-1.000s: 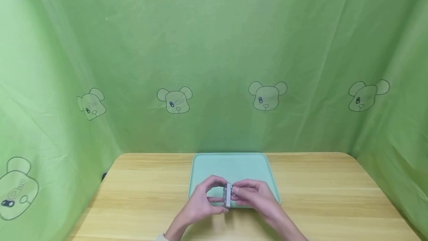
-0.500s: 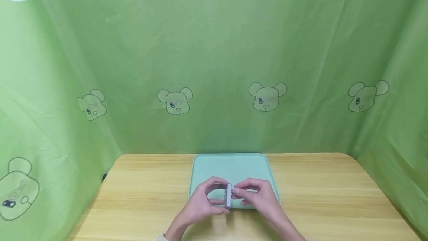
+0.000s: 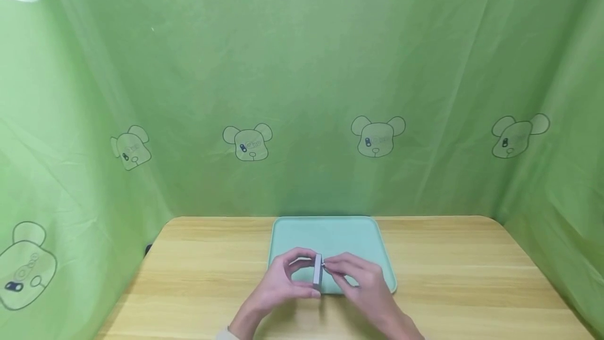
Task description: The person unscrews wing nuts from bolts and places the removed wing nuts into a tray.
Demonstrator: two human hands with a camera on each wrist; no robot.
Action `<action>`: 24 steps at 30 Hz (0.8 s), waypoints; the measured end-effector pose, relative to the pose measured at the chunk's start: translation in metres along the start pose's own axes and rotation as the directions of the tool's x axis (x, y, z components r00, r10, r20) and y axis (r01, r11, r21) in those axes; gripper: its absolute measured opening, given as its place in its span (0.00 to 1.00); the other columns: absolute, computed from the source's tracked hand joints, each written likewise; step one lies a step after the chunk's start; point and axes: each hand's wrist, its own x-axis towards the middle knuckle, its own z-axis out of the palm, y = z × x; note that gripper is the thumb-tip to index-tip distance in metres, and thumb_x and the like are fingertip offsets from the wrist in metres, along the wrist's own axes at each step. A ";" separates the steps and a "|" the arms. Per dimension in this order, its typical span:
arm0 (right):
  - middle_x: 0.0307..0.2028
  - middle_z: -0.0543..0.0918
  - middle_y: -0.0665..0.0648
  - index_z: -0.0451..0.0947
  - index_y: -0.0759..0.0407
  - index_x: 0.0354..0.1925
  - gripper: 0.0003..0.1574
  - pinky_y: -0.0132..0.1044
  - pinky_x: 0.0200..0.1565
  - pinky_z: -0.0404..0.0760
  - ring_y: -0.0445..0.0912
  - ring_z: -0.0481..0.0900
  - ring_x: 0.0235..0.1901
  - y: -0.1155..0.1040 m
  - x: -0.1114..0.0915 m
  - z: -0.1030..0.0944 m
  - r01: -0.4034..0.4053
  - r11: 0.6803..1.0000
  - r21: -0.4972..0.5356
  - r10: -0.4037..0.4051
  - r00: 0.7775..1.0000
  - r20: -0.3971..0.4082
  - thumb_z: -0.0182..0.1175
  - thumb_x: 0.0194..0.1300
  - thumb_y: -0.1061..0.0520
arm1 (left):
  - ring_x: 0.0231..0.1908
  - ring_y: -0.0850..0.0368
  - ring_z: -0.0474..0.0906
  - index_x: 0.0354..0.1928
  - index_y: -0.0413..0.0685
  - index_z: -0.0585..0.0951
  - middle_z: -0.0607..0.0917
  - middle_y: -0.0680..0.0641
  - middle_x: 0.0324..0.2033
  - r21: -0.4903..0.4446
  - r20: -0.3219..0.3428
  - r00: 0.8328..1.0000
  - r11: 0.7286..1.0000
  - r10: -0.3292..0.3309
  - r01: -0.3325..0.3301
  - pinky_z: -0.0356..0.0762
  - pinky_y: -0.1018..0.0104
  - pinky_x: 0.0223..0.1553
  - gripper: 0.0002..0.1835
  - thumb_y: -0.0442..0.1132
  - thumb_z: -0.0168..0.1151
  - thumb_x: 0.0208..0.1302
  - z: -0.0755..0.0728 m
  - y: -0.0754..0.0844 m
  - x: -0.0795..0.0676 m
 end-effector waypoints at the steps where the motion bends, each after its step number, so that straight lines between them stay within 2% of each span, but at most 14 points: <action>1: 0.40 0.89 0.55 0.88 0.62 0.40 0.07 0.26 0.43 0.88 0.48 0.89 0.36 0.002 0.000 0.000 0.057 0.998 -0.032 -0.057 0.998 0.002 0.64 0.71 0.62 | 0.64 0.41 0.75 0.62 0.40 0.77 0.77 0.37 0.62 -0.002 0.001 1.000 1.000 -0.002 0.002 0.86 0.47 0.56 0.36 0.22 0.77 0.48 0.000 0.000 0.000; 4: 0.39 0.89 0.58 0.88 0.65 0.38 0.18 0.28 0.41 0.89 0.49 0.89 0.33 0.004 0.000 0.000 0.191 0.971 -0.141 -0.191 0.981 0.009 0.55 0.78 0.57 | 0.64 0.42 0.76 0.62 0.40 0.77 0.77 0.38 0.62 -0.010 0.001 1.000 1.000 -0.009 0.009 0.86 0.47 0.56 0.36 0.22 0.77 0.48 0.000 0.001 0.000; 7: 0.39 0.89 0.61 0.88 0.67 0.38 0.19 0.31 0.40 0.90 0.51 0.90 0.33 0.003 0.000 -0.001 0.280 0.934 -0.220 -0.279 0.960 0.036 0.53 0.79 0.60 | 0.64 0.42 0.76 0.63 0.40 0.77 0.77 0.39 0.62 -0.020 0.002 1.000 1.000 -0.016 0.016 0.86 0.47 0.56 0.37 0.22 0.77 0.48 0.001 0.002 -0.001; 13: 0.41 0.89 0.63 0.87 0.67 0.37 0.20 0.34 0.39 0.91 0.52 0.90 0.34 0.000 0.002 -0.003 0.358 0.887 -0.290 -0.352 0.933 0.077 0.50 0.79 0.62 | 0.63 0.43 0.76 0.63 0.39 0.76 0.77 0.39 0.62 -0.037 0.006 1.000 0.999 -0.023 0.023 0.86 0.46 0.56 0.37 0.22 0.77 0.47 0.000 0.002 -0.002; 16: 0.41 0.89 0.63 0.87 0.67 0.38 0.20 0.34 0.39 0.91 0.52 0.90 0.34 0.001 0.002 -0.002 0.355 0.889 -0.288 -0.349 0.934 0.074 0.51 0.79 0.62 | 0.63 0.43 0.76 0.63 0.39 0.76 0.78 0.39 0.62 -0.040 0.005 1.000 0.999 -0.023 0.024 0.86 0.46 0.56 0.37 0.22 0.77 0.47 -0.001 0.002 -0.003; 18: 0.41 0.89 0.62 0.87 0.66 0.39 0.17 0.33 0.41 0.90 0.51 0.90 0.34 0.002 0.002 -0.001 0.322 0.911 -0.258 -0.318 0.946 0.060 0.54 0.79 0.60 | 0.63 0.43 0.76 0.63 0.38 0.76 0.78 0.39 0.62 -0.037 0.004 1.000 0.999 -0.020 0.020 0.85 0.46 0.56 0.37 0.22 0.77 0.47 -0.001 0.002 -0.002; 20: 0.42 0.89 0.62 0.87 0.65 0.40 0.12 0.33 0.45 0.90 0.52 0.90 0.36 0.002 0.002 -0.001 0.251 0.949 -0.190 -0.248 0.968 0.040 0.60 0.75 0.58 | 0.64 0.43 0.75 0.63 0.38 0.76 0.77 0.39 0.62 -0.032 0.003 1.000 0.999 -0.013 0.013 0.85 0.46 0.57 0.37 0.22 0.77 0.47 -0.002 0.002 -0.002; 22: 0.44 0.88 0.60 0.87 0.64 0.43 0.09 0.33 0.48 0.89 0.52 0.89 0.40 0.001 0.001 -0.002 0.116 0.988 -0.099 -0.114 0.993 0.023 0.68 0.68 0.59 | 0.65 0.43 0.74 0.62 0.39 0.76 0.76 0.39 0.63 -0.017 -0.004 1.000 1.000 0.000 0.000 0.85 0.46 0.56 0.37 0.21 0.77 0.47 -0.002 0.002 -0.001; 23: 0.45 0.88 0.59 0.87 0.62 0.45 0.10 0.33 0.48 0.89 0.52 0.89 0.41 0.000 0.001 -0.002 0.020 0.999 -0.045 -0.019 1.000 0.017 0.70 0.66 0.60 | 0.65 0.43 0.74 0.62 0.39 0.76 0.76 0.40 0.62 -0.006 -0.008 1.000 1.000 0.008 -0.008 0.85 0.46 0.56 0.37 0.21 0.77 0.47 -0.001 0.002 0.000; 24: 0.45 0.88 0.58 0.86 0.61 0.46 0.12 0.33 0.47 0.90 0.51 0.89 0.42 -0.001 0.001 -0.003 -0.085 0.996 0.008 0.085 0.996 0.016 0.72 0.64 0.61 | 0.65 0.44 0.74 0.62 0.40 0.76 0.76 0.40 0.62 0.006 -0.013 1.000 1.000 0.015 -0.015 0.86 0.46 0.56 0.37 0.21 0.77 0.46 -0.001 0.002 0.000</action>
